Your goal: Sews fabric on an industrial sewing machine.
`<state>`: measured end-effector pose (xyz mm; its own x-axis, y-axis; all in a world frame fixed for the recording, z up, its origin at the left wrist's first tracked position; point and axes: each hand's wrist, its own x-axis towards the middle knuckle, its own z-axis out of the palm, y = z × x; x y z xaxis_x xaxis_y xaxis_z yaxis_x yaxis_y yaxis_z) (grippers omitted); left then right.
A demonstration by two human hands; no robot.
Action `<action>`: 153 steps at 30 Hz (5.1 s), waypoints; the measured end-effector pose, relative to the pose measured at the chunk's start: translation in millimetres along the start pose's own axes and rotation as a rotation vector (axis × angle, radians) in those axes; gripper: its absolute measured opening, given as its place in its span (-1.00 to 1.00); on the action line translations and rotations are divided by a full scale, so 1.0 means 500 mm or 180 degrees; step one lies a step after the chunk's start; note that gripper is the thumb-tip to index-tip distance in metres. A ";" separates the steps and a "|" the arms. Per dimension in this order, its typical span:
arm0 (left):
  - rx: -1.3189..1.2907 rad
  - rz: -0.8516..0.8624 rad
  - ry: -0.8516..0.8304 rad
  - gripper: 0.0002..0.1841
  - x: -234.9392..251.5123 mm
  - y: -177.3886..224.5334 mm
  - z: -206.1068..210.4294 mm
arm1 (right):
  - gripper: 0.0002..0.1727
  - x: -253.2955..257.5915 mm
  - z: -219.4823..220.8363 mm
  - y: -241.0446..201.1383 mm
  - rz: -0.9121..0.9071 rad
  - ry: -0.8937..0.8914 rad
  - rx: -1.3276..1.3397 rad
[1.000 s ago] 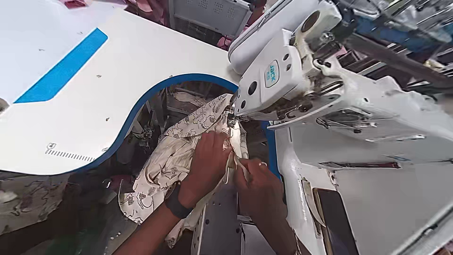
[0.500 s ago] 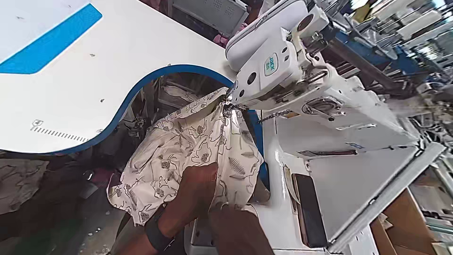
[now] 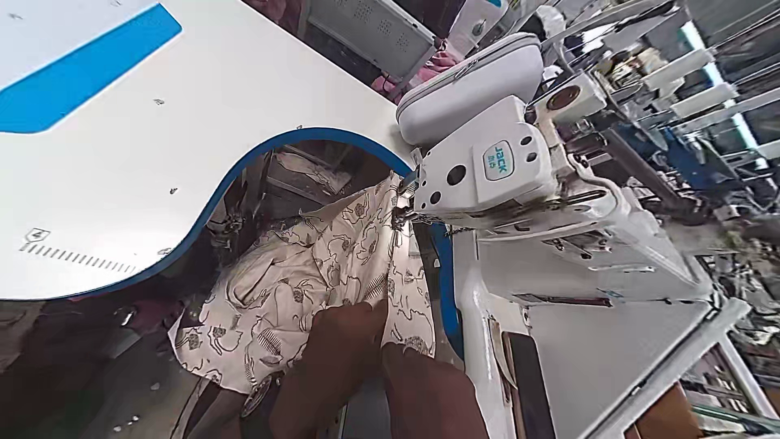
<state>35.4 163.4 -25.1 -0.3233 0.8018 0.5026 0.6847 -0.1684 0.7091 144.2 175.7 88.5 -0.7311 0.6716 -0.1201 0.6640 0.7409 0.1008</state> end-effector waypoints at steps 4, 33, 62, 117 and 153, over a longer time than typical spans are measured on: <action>-0.0181 0.0030 -0.0264 -0.76 0.034 -0.028 0.008 | -0.94 0.056 -0.004 0.001 0.0074 -0.0458 -0.0217; -0.1303 -0.0254 -0.0549 -0.77 -0.116 0.010 -0.045 | -0.85 -0.100 0.030 -0.027 -0.0601 0.0259 0.0181; -0.0669 -0.0412 -0.0455 -0.77 0.084 -0.012 0.026 | -0.73 0.049 0.097 0.056 0.0836 0.1693 0.0764; -0.1009 -0.0516 -0.0844 -0.63 0.045 -0.024 -0.006 | -0.64 -0.011 0.088 0.067 -0.0063 0.0898 0.0540; -0.1411 -0.0464 -0.0248 -0.79 0.045 -0.023 0.030 | -0.88 0.084 0.157 0.086 -0.0266 0.2743 0.0336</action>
<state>30.1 192.0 -29.2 -0.3336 0.8731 0.3555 0.2854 -0.2658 0.9208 154.3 235.4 10.0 -0.6135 0.4172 0.6705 0.5827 0.8122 0.0277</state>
